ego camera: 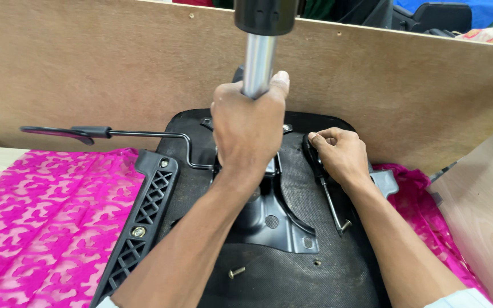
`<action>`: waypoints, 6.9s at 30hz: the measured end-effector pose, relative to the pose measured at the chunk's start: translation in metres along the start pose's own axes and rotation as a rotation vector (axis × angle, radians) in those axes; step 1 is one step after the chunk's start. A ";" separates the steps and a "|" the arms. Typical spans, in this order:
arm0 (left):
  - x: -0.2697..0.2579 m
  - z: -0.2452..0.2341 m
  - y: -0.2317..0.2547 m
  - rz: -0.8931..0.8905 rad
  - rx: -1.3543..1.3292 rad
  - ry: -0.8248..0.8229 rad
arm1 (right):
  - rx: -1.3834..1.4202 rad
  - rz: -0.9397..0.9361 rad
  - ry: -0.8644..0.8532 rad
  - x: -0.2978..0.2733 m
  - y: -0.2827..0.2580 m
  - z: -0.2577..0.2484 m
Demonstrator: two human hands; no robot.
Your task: The person uses a screwdriver to tighten screws on the base of an office chair. They first remove the gas lift cylinder from the base, then flip the chair and secure the base to the seat using multiple screws.
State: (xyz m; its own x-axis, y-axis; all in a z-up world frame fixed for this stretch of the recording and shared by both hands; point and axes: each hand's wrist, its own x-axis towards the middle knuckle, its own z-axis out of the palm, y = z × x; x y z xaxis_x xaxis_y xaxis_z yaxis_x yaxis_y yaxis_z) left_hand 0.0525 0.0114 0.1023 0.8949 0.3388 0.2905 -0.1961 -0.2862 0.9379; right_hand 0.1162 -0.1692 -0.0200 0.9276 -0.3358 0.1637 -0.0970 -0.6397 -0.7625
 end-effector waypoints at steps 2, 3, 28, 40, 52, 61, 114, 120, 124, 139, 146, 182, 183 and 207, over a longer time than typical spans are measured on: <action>0.003 -0.010 -0.002 0.055 -0.015 0.038 | -0.010 -0.007 0.001 0.000 0.002 0.001; 0.005 -0.016 -0.003 0.084 -0.024 0.058 | -0.020 -0.021 0.004 0.001 0.002 0.001; 0.059 -0.239 -0.088 0.140 -0.015 0.489 | 0.203 -1.096 -0.221 -0.095 -0.197 0.132; 0.065 -0.323 -0.240 0.031 -0.068 0.686 | 0.478 -1.132 -0.949 -0.146 -0.281 0.252; 0.067 -0.321 -0.340 0.151 -0.018 0.653 | 0.707 -1.164 -1.026 -0.171 -0.287 0.312; 0.054 -0.321 -0.353 0.048 0.141 0.665 | 0.888 -1.066 -1.147 -0.179 -0.270 0.329; -0.064 -0.218 -0.154 -0.498 0.402 -0.037 | 0.058 -1.101 -0.651 -0.169 -0.138 0.084; -0.063 -0.206 -0.123 -0.494 0.781 -0.397 | 0.011 -1.084 -0.635 -0.171 -0.108 0.058; -0.066 -0.180 -0.114 -0.334 0.925 -0.282 | 0.013 -1.057 -0.627 -0.170 -0.098 0.046; -0.096 -0.134 -0.105 -0.064 1.045 0.074 | -0.058 -1.054 -0.644 -0.200 -0.063 0.009; -0.083 -0.148 -0.106 -0.105 1.010 0.090 | -0.046 -0.960 -0.586 -0.193 -0.051 0.007; -0.128 -0.070 -0.103 -0.131 0.374 -0.266 | -0.003 -0.736 -0.573 -0.189 0.021 -0.023; -0.127 -0.068 -0.102 -0.119 0.376 -0.259 | -0.004 -0.739 -0.551 -0.189 0.018 -0.024; -0.108 -0.064 -0.082 -0.158 0.422 0.024 | -0.216 -0.184 -0.096 -0.142 -0.013 -0.057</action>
State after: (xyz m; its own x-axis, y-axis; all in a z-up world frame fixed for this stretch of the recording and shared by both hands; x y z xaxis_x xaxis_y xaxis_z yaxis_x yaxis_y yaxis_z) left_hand -0.0537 0.0557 0.0062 0.8900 0.4274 0.1589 0.1278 -0.5682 0.8129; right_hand -0.0352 -0.1526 0.0022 0.9655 -0.1406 0.2193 0.0108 -0.8194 -0.5731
